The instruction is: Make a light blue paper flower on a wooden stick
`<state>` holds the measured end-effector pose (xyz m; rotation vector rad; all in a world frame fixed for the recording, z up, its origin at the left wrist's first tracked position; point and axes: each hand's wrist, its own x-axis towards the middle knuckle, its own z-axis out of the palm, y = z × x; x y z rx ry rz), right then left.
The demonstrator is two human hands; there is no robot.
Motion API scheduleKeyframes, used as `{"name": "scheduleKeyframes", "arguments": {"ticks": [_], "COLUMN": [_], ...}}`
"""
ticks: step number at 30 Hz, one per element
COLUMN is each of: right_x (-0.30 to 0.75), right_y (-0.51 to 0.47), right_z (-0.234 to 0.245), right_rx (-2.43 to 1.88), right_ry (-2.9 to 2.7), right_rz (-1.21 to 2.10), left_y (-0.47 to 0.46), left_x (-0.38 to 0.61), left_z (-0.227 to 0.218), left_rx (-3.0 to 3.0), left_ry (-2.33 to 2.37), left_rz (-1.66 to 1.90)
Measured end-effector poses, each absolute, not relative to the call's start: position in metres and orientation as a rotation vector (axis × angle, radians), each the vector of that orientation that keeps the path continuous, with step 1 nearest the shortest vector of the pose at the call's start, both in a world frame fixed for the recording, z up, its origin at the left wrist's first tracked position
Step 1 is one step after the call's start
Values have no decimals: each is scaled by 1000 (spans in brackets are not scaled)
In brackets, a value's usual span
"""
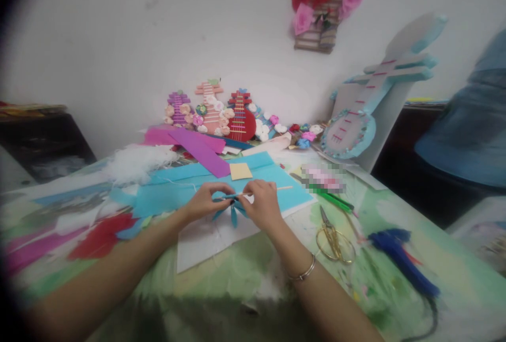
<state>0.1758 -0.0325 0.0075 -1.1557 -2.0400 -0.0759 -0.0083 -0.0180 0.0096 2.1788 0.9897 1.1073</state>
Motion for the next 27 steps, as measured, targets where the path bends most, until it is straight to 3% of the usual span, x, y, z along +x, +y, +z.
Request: {"name": "scheduleKeyframes", "arguments": {"ticks": [27], "right_x": [173], "right_y": [-35], "right_z": [6], "right_rx": [-1157], "right_ry": [-2062], "right_rz": [-123], "left_y": [-14], "left_x": [-10], "left_z": [6], "left_rx": [2307], "left_ry": [939], "left_rz": [1206]}}
